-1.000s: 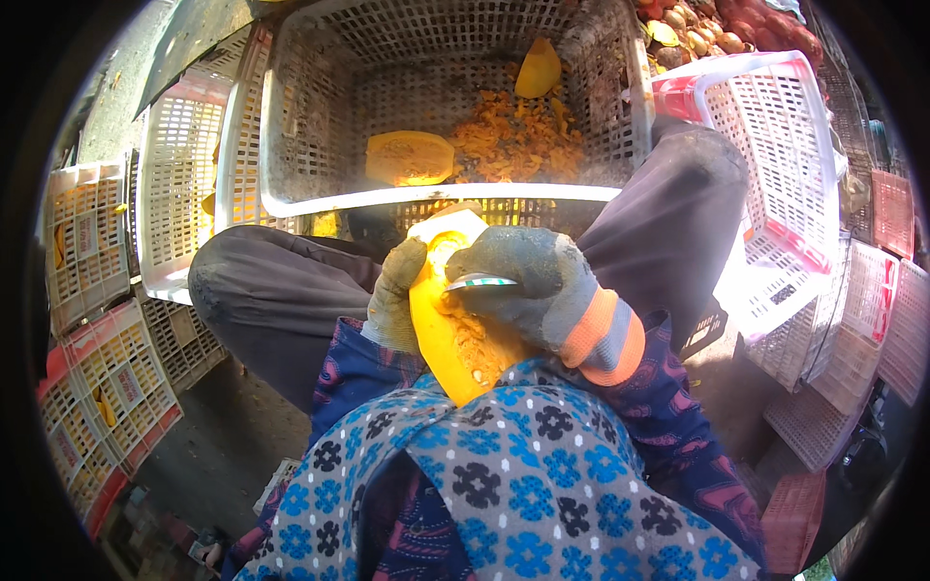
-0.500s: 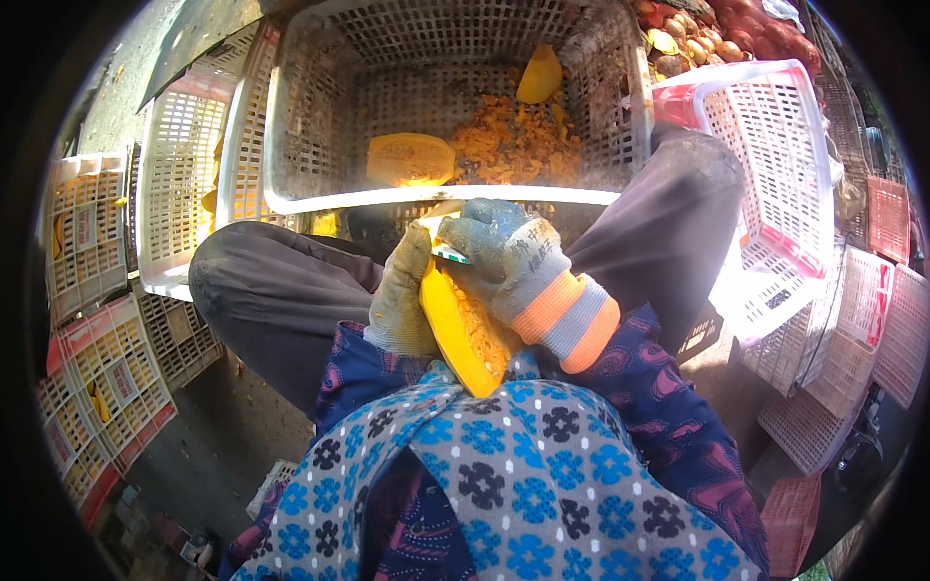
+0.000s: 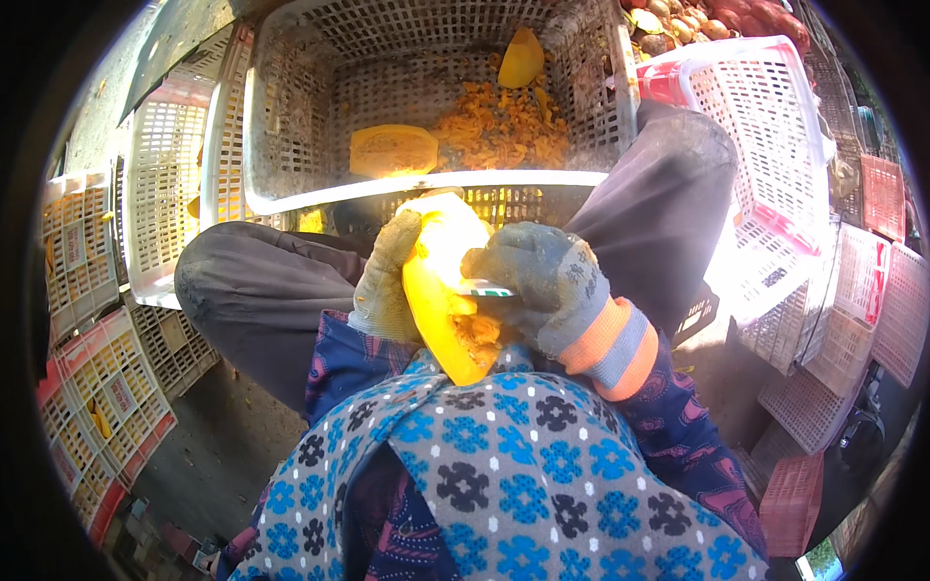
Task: The person moves through a market area, then sits on the ground and uses a spoon to scoop seeds and pulp from halved yellow squash. The person places the cleaned squash halves into a white plastic crate.
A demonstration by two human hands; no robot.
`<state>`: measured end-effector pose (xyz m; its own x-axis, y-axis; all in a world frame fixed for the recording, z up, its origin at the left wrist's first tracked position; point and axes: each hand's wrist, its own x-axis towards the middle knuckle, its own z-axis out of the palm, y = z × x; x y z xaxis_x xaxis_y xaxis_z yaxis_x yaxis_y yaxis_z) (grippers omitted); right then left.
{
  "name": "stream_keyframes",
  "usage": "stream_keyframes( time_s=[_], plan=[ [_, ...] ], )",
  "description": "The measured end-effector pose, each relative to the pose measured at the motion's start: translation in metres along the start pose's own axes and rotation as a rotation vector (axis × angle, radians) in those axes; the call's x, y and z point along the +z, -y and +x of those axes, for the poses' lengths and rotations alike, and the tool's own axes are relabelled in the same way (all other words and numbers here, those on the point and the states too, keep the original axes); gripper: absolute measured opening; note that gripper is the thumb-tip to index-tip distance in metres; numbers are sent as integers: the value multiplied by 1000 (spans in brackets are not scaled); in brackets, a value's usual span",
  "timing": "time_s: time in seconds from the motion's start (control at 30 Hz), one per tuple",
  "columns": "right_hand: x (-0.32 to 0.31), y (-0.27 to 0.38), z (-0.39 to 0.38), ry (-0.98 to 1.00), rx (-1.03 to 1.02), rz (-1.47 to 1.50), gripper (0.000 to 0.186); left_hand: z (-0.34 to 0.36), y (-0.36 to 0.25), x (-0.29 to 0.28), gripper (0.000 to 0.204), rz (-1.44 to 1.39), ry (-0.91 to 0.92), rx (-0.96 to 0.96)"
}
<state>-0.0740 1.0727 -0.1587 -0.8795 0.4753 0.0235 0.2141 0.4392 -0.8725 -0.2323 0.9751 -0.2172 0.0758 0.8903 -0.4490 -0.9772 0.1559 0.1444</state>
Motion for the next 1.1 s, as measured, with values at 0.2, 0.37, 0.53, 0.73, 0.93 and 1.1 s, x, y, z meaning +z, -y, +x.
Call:
stream_keyframes(
  time_s=[0.2,0.37,0.53,0.73,0.93,1.1],
  plan=[
    [14,-1,31,15,-154,-159,44,-6,3,2,45,44,-54,49],
    [8,6,2,102,-193,-110,36,-9,-2,2,41,-70,-125,-50],
    [21,3,6,-53,329,372,22,-3,-4,3,41,-92,86,-32],
    [34,3,35,-111,323,146,24,-2,-4,0,48,100,-26,104],
    [21,25,13,12,533,581,24,-10,-2,5,52,56,42,97],
    [31,15,21,-185,601,381,29,-8,-5,12,52,100,-32,165]
  ],
)
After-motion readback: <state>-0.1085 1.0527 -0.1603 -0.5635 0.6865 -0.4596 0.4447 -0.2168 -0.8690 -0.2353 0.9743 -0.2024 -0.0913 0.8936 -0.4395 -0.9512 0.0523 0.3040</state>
